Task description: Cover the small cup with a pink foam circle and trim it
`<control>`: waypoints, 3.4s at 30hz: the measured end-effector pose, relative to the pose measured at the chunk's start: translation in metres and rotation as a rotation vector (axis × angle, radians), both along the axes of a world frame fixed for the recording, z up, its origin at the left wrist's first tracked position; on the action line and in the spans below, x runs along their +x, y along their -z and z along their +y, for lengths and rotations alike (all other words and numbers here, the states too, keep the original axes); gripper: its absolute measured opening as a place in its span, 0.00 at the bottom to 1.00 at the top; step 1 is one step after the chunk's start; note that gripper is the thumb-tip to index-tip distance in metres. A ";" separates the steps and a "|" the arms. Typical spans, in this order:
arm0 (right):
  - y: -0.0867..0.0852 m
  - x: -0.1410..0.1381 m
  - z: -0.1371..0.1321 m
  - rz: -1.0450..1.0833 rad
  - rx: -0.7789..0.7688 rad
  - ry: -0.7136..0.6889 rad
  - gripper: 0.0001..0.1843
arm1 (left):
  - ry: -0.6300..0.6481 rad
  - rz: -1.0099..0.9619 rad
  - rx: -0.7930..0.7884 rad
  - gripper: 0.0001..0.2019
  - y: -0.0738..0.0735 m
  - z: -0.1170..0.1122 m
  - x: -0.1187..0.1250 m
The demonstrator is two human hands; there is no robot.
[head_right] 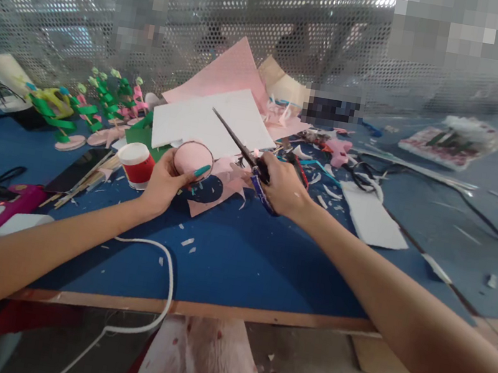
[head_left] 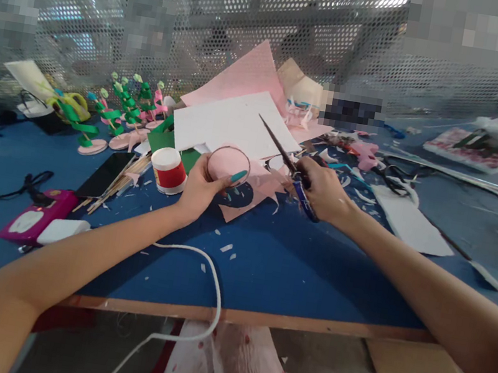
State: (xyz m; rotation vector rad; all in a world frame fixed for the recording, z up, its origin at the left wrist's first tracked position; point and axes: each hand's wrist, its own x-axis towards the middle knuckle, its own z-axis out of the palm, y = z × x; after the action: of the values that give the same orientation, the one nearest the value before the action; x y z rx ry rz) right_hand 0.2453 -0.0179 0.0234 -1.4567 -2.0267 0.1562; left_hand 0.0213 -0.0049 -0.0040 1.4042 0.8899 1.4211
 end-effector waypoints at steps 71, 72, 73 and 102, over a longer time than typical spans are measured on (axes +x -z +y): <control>0.003 -0.003 -0.007 0.037 -0.095 -0.435 0.30 | 0.135 -0.023 0.238 0.19 0.001 -0.017 -0.011; 0.003 -0.004 -0.008 0.033 -0.088 -0.435 0.30 | 0.136 -0.018 0.239 0.19 0.001 -0.017 -0.011; 0.002 -0.004 -0.008 0.031 -0.082 -0.439 0.30 | 0.136 -0.016 0.239 0.19 0.001 -0.017 -0.011; 0.009 0.001 -0.005 -0.018 -0.112 -0.452 0.29 | 0.127 0.032 0.274 0.18 0.001 -0.018 -0.011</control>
State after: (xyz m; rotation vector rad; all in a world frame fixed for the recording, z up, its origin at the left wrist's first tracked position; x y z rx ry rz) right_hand 0.2460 -0.0230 0.0140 -1.0416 -2.3666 0.4504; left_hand 0.0104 -0.0230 -0.0052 1.6611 0.6294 1.4666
